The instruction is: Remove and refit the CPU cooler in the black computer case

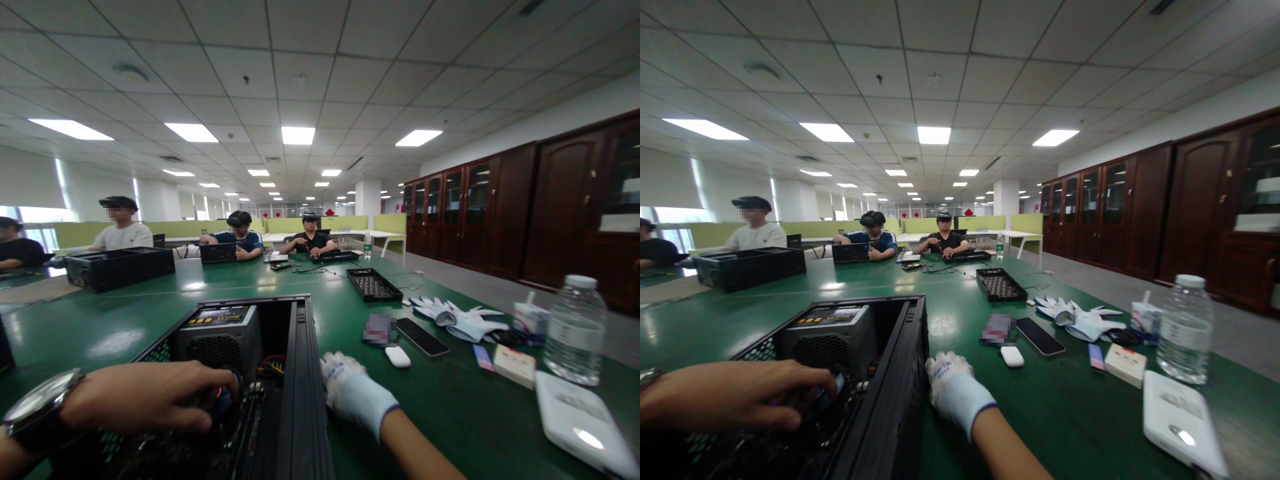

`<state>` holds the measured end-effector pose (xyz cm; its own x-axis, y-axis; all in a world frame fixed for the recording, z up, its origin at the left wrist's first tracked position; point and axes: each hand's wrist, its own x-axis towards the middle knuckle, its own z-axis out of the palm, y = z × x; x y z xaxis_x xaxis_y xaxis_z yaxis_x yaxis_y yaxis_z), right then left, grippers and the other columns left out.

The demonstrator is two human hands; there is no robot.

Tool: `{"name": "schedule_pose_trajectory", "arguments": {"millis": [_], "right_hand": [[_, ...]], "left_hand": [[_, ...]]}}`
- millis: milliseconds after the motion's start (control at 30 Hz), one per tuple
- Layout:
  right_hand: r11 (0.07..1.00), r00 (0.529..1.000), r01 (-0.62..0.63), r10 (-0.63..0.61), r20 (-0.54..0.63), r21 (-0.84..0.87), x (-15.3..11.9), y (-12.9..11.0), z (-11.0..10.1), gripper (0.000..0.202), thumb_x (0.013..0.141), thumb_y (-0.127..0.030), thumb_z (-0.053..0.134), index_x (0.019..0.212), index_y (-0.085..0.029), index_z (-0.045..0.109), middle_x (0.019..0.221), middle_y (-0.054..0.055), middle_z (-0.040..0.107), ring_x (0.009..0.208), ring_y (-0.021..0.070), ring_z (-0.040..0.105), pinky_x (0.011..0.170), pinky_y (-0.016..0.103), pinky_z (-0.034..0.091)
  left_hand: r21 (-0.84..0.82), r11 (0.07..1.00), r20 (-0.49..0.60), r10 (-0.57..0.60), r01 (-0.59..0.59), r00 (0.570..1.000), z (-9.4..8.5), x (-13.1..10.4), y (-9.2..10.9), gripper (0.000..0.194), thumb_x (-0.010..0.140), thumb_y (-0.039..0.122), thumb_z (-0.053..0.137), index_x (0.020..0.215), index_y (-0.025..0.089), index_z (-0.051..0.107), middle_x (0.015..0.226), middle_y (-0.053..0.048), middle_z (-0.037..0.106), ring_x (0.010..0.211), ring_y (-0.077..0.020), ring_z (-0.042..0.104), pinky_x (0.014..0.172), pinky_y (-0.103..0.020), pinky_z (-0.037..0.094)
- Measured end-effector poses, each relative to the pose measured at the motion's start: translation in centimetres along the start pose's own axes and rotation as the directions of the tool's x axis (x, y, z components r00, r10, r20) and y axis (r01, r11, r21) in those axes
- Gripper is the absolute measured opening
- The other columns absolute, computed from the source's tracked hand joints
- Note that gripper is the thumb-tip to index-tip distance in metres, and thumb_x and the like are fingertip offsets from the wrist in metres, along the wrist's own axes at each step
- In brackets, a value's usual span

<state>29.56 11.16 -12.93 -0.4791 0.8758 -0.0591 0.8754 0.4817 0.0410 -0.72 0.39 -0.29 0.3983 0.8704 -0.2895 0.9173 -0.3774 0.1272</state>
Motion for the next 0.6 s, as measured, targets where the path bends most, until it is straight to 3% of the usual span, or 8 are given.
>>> {"name": "schedule_pose_trajectory", "arguments": {"millis": [200, 600], "right_hand": [[1.000, 1.000, -0.005, 0.005, -0.007, 0.000, -0.2, -0.2, -0.2, 0.049, 0.084, -0.018, 0.067, 0.133, -0.013, 0.067, 0.134, 0.025, 0.066, 0.120, 0.0411, 0.068, 0.096, 0.053, 0.059], [0.999, 0.999, 0.008, -0.007, 0.034, -0.031, -1.1, -0.6, -1.2, 0.053, 0.089, -0.023, 0.067, 0.140, -0.012, 0.063, 0.138, 0.023, 0.064, 0.124, 0.0389, 0.066, 0.101, 0.050, 0.058]], "left_hand": [[-0.020, 1.000, -0.007, 0.023, -0.023, 1.000, 0.0, -0.2, 0.0, 0.055, 0.094, 0.046, 0.061, 0.148, 0.036, 0.060, 0.133, -0.008, 0.074, 0.117, -0.0344, 0.071, 0.100, -0.042, 0.055], [-0.020, 1.000, -0.006, -0.006, 0.006, 1.000, -0.3, -0.5, 0.6, 0.055, 0.095, 0.047, 0.059, 0.149, 0.036, 0.059, 0.135, -0.008, 0.073, 0.119, -0.0344, 0.070, 0.101, -0.042, 0.055]]}}
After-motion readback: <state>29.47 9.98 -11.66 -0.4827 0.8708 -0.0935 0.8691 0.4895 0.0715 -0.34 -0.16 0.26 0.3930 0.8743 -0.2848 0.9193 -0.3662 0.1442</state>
